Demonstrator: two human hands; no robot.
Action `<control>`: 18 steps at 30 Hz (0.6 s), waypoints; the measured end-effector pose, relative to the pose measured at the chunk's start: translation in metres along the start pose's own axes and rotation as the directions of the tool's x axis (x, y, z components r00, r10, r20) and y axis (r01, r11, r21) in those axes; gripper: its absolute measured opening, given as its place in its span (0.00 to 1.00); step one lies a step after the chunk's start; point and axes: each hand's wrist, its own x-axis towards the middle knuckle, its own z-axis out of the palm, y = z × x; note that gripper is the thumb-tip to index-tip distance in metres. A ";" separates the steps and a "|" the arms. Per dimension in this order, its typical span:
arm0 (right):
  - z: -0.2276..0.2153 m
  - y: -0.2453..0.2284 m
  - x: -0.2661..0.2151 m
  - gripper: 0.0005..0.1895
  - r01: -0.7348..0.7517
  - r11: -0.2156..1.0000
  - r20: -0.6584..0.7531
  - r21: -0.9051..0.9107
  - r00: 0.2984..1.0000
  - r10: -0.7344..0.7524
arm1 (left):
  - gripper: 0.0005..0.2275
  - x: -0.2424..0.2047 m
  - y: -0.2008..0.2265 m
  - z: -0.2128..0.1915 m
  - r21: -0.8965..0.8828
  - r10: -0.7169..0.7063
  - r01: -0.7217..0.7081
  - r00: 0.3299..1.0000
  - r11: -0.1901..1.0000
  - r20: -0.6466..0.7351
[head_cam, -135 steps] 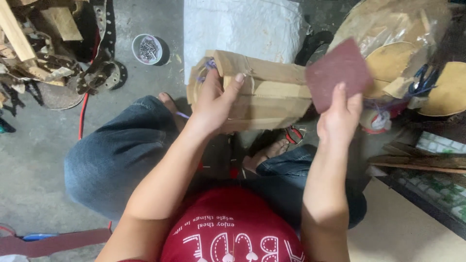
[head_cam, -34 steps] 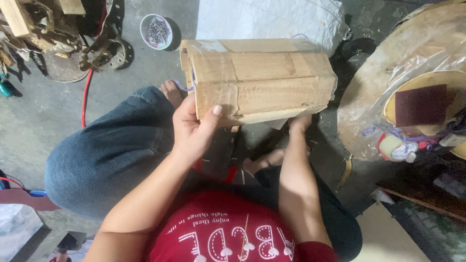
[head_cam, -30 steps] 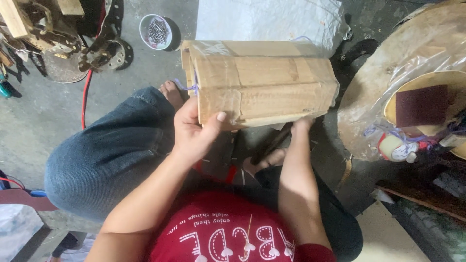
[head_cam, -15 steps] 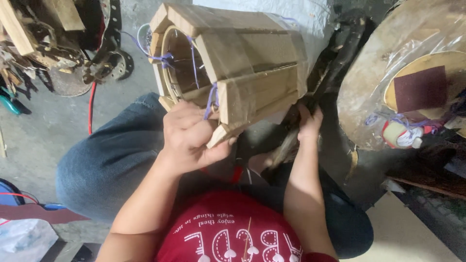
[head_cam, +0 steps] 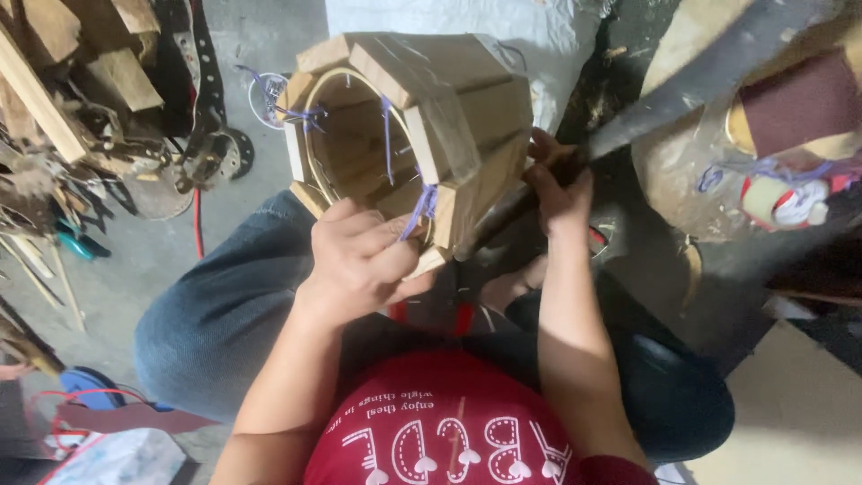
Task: The person sands a small wooden box with sandpaper, then uses a knife to scrape or trim the edges. They continue sanding different sides of the box and inspect it by turning it over.
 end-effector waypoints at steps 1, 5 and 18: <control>-0.008 0.017 0.002 0.12 0.000 1.000 -0.012 0.009 1.000 0.000 | 0.18 0.007 0.004 -0.001 -0.003 0.009 -0.009 1.000 1.000 0.011; -0.025 0.052 0.003 0.16 0.026 0.996 0.117 -0.081 0.993 -0.017 | 0.17 0.024 0.017 0.002 0.059 0.081 -0.087 0.993 0.994 0.089; 0.008 -0.025 -0.003 0.14 -0.120 0.953 0.148 -0.278 0.975 0.166 | 0.05 0.043 0.047 0.005 0.197 0.084 -0.146 0.953 0.970 0.291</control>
